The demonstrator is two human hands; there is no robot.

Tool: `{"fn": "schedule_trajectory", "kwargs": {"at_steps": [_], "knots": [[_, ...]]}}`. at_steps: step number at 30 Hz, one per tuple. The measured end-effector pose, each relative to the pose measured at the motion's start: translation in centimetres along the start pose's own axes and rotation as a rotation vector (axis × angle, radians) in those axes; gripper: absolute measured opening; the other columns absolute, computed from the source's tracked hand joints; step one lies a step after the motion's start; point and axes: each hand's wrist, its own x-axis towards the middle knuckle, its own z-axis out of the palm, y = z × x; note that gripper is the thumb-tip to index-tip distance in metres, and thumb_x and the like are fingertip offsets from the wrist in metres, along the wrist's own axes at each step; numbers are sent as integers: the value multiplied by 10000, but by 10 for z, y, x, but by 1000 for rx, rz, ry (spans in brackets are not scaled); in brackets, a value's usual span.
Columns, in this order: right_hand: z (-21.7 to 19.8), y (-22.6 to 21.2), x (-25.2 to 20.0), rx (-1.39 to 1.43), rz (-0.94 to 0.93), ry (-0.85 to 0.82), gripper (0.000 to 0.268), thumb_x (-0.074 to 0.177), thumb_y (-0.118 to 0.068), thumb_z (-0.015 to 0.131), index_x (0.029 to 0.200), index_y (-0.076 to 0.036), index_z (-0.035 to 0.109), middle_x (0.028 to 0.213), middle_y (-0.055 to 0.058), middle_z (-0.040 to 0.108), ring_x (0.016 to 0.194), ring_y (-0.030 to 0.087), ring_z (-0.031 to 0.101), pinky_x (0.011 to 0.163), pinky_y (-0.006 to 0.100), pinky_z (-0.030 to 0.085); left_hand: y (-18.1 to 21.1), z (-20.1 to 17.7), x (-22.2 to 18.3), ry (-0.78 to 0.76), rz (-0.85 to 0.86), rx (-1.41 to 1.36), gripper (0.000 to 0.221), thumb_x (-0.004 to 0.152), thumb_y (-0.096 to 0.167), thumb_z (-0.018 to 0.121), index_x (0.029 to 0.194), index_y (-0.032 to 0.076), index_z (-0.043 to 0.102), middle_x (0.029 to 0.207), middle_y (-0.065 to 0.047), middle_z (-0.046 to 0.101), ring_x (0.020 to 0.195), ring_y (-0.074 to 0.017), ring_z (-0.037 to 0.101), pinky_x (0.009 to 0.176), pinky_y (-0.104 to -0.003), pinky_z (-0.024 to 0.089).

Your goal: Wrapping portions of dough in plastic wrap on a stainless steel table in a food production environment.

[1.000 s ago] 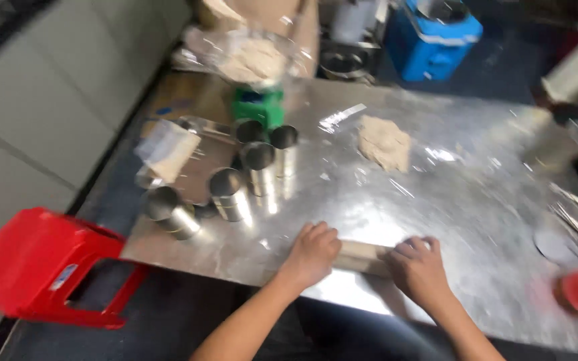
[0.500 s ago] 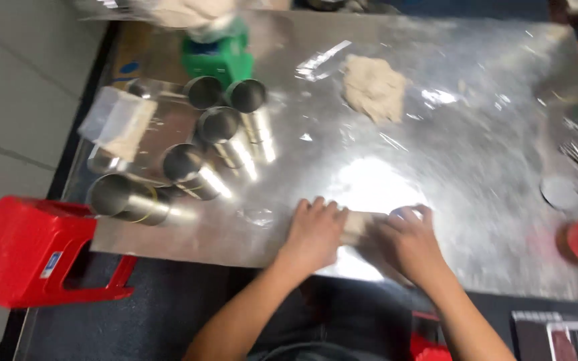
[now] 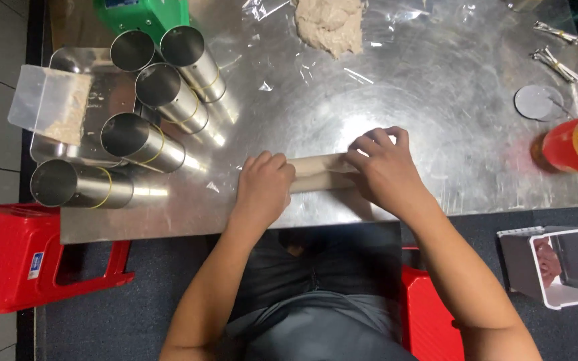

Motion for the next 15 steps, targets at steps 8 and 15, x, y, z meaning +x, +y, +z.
{"fn": "schedule_trajectory", "kwargs": {"at_steps": [8,15], "knots": [[67,-53,37,17,-59,40,52,849,-293,740,868,-261,777,881,-43,668,1072,217,581,1003,516,369,-6,6,1,183,97,-26,104,763,-18,714,716,69,681,684,-45,536,695,-233,552,640,-345,420],[65,-35,26,45,-69,54,79,846,-296,782,817,-224,799,767,-31,683,939,197,580,970,474,388,-7,-3,-3,223,116,-84,133,755,-44,678,715,80,655,685,-31,502,671,-228,531,584,-327,433]]}}
